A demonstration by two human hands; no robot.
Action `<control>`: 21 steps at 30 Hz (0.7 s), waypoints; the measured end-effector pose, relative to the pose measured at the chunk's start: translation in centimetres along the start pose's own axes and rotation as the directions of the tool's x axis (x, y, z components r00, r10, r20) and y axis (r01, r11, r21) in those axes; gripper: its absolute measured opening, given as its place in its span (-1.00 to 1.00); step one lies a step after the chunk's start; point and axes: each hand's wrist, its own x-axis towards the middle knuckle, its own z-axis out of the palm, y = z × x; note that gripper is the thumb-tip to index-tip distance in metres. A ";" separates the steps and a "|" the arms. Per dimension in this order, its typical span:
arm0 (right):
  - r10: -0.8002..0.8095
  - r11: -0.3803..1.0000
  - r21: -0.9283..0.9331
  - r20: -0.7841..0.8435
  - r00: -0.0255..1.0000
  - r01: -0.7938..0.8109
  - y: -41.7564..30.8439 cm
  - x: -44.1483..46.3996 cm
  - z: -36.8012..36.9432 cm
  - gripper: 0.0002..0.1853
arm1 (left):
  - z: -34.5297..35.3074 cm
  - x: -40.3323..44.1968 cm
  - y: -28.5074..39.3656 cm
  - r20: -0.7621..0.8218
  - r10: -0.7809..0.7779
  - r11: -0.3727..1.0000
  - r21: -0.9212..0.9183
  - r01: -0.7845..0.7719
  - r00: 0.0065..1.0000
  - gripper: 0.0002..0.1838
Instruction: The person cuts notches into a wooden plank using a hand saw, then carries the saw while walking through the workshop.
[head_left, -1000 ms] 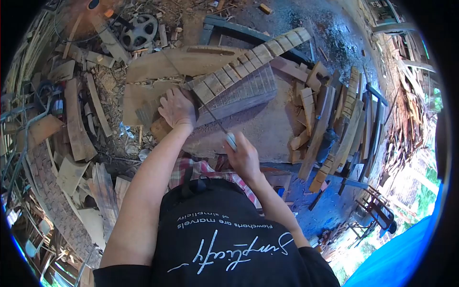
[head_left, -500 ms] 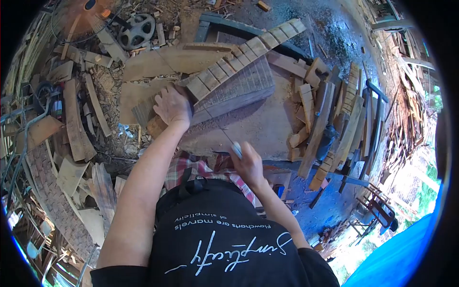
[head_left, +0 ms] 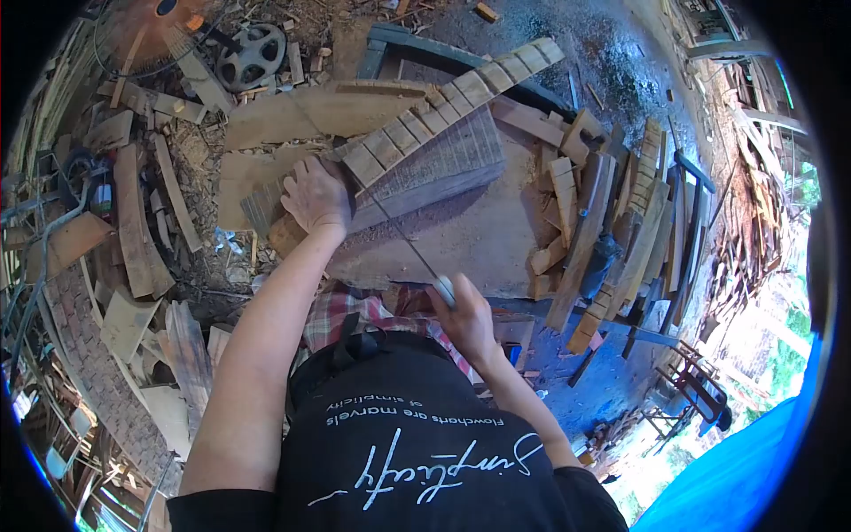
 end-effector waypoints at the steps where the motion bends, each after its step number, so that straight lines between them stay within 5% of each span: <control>1: 0.068 0.997 0.017 0.047 0.997 -0.069 0.3 -1.2 -0.8 -0.78 | -0.2 0.1 0.1 0.005 -0.012 1.000 -0.005 0.012 1.000 -0.76; 3: 0.140 0.989 0.034 0.101 0.985 -0.144 0.3 -0.9 -0.6 -0.78 | -0.4 0.0 0.2 0.014 0.014 1.000 -0.004 -0.014 1.000 -0.78; 7: -0.015 1.000 -0.008 -0.029 0.999 0.015 -2.0 8.1 4.7 -0.72 | 0.6 0.0 -0.5 -0.032 0.028 1.000 0.006 -0.027 0.999 -0.78; 11: -0.031 0.999 0.044 -0.013 0.999 0.031 -2.6 7.7 3.9 -0.73 | 0.0 -0.5 0.0 0.002 0.071 0.997 0.001 -0.071 0.997 -0.77; 21: 0.129 0.990 0.052 0.034 0.991 -0.130 -2.4 5.5 6.9 -0.75 | -0.5 -1.0 0.1 0.038 0.181 0.983 -0.021 -0.180 0.983 -0.78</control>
